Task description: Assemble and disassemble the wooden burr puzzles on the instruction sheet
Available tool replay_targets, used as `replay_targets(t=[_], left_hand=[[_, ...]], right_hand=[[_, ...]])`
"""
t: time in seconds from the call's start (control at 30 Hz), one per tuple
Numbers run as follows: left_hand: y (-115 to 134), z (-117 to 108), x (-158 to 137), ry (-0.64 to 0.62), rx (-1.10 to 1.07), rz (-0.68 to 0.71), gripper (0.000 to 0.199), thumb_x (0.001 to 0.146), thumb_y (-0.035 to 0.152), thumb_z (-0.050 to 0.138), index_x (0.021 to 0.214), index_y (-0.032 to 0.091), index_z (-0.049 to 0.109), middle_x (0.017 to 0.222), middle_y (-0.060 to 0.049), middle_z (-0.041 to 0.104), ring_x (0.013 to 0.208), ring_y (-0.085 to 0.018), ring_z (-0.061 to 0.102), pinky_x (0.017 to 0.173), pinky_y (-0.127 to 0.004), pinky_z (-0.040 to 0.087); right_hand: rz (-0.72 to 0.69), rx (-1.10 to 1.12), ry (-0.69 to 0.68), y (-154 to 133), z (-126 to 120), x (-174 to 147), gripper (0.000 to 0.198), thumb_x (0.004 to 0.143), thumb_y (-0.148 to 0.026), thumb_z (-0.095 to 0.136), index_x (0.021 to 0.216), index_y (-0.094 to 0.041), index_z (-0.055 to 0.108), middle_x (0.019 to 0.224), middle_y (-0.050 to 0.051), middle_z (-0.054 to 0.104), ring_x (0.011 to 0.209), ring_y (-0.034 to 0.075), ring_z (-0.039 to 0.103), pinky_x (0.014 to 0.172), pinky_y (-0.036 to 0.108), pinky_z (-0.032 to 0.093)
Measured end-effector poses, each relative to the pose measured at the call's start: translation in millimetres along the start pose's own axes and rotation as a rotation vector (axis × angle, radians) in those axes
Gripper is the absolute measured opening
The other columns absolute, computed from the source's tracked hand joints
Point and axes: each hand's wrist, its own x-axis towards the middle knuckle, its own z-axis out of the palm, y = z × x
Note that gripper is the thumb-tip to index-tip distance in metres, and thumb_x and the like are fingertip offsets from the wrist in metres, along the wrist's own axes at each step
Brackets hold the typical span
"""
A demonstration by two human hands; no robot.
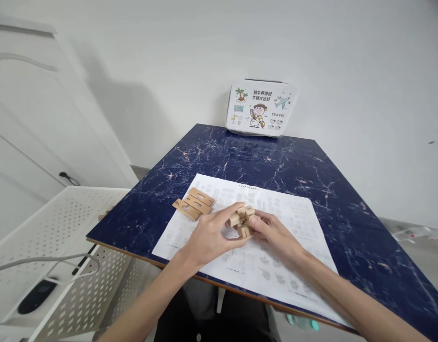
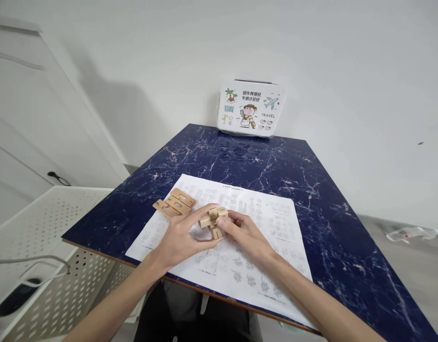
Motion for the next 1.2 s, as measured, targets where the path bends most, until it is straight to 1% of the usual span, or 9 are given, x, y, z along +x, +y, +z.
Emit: replay_targets(t=[0.17, 0.27, 0.43, 0.53, 0.77, 0.9, 1.0, 1.1, 1.2], left_hand=[[0.2, -5.6, -0.4, -0.021, -0.011, -0.032, 0.065, 0.081, 0.028, 0.084, 0.141, 0.031, 0.06, 0.121, 0.0, 0.08, 0.1, -0.021, 0.077, 0.091, -0.032, 0.063], [2.0, -9.4, 1.1, 0.01, -0.014, -0.069, 0.066, 0.079, 0.028, 0.086, 0.14, 0.03, 0.061, 0.118, -0.001, 0.08, 0.097, -0.022, 0.076, 0.09, -0.033, 0.062], [4.6, -17.1, 3.8, 0.101, 0.009, -0.143, 0.062, 0.078, 0.028, 0.086, 0.136, 0.025, 0.063, 0.1, -0.001, 0.079, 0.074, -0.017, 0.07, 0.075, -0.03, 0.061], [5.0, -20.4, 1.6, 0.106, 0.051, -0.145, 0.06, 0.078, 0.028, 0.086, 0.135, 0.025, 0.064, 0.103, -0.001, 0.079, 0.081, -0.019, 0.072, 0.076, -0.029, 0.061], [4.4, -26.0, -10.4, 0.066, 0.033, -0.168, 0.066, 0.075, 0.032, 0.089, 0.135, 0.025, 0.064, 0.117, -0.006, 0.079, 0.1, -0.027, 0.076, 0.083, -0.035, 0.063], [6.3, -27.0, -16.3, 0.006, 0.001, -0.169, 0.068, 0.074, 0.031, 0.09, 0.136, 0.027, 0.064, 0.122, -0.006, 0.078, 0.104, -0.028, 0.076, 0.084, -0.036, 0.063], [8.1, -26.2, -18.0, -0.042, -0.004, -0.154, 0.068, 0.075, 0.029, 0.09, 0.138, 0.028, 0.062, 0.123, -0.005, 0.078, 0.104, -0.027, 0.076, 0.087, -0.036, 0.062], [8.6, -24.8, -18.5, -0.077, -0.022, -0.129, 0.07, 0.076, 0.03, 0.091, 0.139, 0.029, 0.061, 0.125, -0.004, 0.077, 0.104, -0.026, 0.075, 0.091, -0.036, 0.061], [8.3, -24.1, -19.2, -0.097, -0.051, -0.099, 0.071, 0.077, 0.027, 0.09, 0.14, 0.03, 0.059, 0.126, -0.004, 0.076, 0.107, -0.025, 0.074, 0.093, -0.036, 0.059]], right_hand=[[-0.001, 0.071, -0.054, -1.9, 2.0, 0.6, 0.059, 0.089, -0.072, 0.069, 0.108, -0.017, 0.073, 0.073, 0.001, 0.053, 0.061, 0.014, 0.037, 0.056, 0.029, 0.029], [-0.004, 0.056, -0.073, -6.1, 1.1, 1.1, 0.058, 0.088, -0.072, 0.069, 0.109, -0.018, 0.069, 0.079, 0.002, 0.055, 0.064, 0.014, 0.039, 0.058, 0.03, 0.031], [-0.11, -0.375, 0.083, -9.9, -10.5, 4.9, 0.053, 0.083, -0.067, 0.077, 0.107, -0.021, 0.067, 0.088, 0.005, 0.063, 0.073, 0.02, 0.05, 0.066, 0.034, 0.038], [-0.2, -0.597, 0.154, -8.2, -16.0, 7.6, 0.048, 0.085, -0.064, 0.077, 0.105, -0.022, 0.066, 0.088, 0.005, 0.063, 0.074, 0.021, 0.051, 0.066, 0.035, 0.04], [-0.26, -0.891, 0.134, 11.6, -20.5, 12.6, 0.049, 0.083, -0.057, 0.08, 0.114, -0.022, 0.065, 0.108, 0.011, 0.064, 0.093, 0.029, 0.061, 0.08, 0.044, 0.049], [-0.288, -0.816, 0.07, 5.4, -24.4, 10.5, 0.062, 0.079, -0.057, 0.085, 0.128, -0.025, 0.062, 0.122, 0.013, 0.061, 0.113, 0.035, 0.058, 0.092, 0.049, 0.05], [-0.33, -0.578, -0.062, -10.4, -23.1, 6.1, 0.047, 0.095, -0.053, 0.071, 0.134, -0.03, 0.059, 0.127, 0.011, 0.062, 0.113, 0.03, 0.059, 0.094, 0.045, 0.05], [-0.375, -0.479, -0.083, -21.3, -16.3, 2.1, 0.027, 0.102, -0.051, 0.062, 0.119, -0.03, 0.066, 0.115, 0.008, 0.068, 0.102, 0.027, 0.06, 0.09, 0.043, 0.048], [-0.352, -0.453, -0.111, -21.5, -8.3, -0.7, 0.03, 0.105, -0.053, 0.056, 0.097, -0.026, 0.066, 0.091, 0.005, 0.066, 0.083, 0.023, 0.057, 0.078, 0.038, 0.045]])
